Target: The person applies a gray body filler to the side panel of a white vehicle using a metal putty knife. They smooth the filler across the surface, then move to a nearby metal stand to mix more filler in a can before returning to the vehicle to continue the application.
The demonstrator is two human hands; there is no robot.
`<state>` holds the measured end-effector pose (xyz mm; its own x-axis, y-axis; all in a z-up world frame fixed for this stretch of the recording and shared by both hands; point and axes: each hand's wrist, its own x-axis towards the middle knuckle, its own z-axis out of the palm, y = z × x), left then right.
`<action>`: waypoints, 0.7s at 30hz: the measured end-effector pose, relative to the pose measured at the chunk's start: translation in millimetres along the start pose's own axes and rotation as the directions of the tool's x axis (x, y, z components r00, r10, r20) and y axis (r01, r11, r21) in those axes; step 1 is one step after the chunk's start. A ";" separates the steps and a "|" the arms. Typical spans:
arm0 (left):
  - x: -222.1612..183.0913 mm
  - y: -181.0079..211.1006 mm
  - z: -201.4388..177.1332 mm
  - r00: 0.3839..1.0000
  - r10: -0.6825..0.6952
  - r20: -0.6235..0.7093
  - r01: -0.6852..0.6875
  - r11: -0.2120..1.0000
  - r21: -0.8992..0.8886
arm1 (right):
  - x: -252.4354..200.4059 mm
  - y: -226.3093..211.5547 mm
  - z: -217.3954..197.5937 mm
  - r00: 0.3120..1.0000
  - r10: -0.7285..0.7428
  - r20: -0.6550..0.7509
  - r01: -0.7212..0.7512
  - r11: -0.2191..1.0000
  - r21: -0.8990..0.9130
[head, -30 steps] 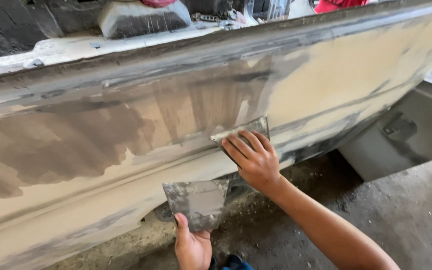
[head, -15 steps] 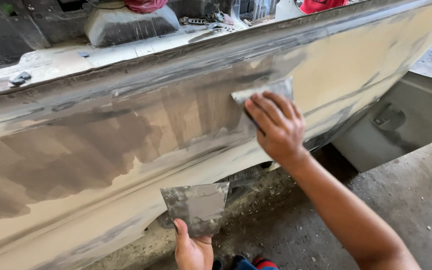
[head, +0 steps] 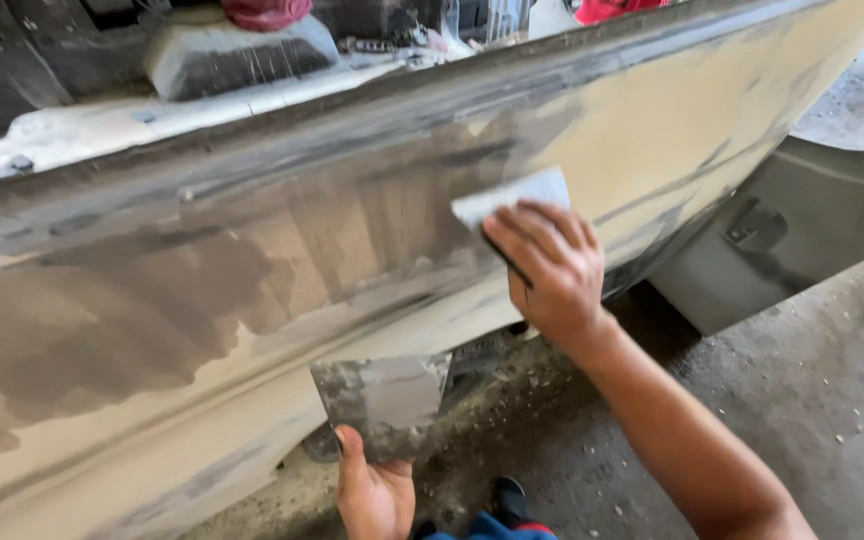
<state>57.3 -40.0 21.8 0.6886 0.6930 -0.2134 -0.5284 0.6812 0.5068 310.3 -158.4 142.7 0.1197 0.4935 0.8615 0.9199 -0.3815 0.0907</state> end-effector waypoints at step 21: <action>6.8 -12.1 -20.9 0.994 -0.006 -0.106 0.006 1.000 0.002 | -52.0 -16.0 37.2 0.999 -0.015 0.051 0.014 1.000 0.028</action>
<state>58.0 -38.6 -3.3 0.6350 0.7104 -0.3037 -0.5236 0.6847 0.5069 303.3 -148.8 77.9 0.1248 0.5385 0.8333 0.9315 -0.3528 0.0885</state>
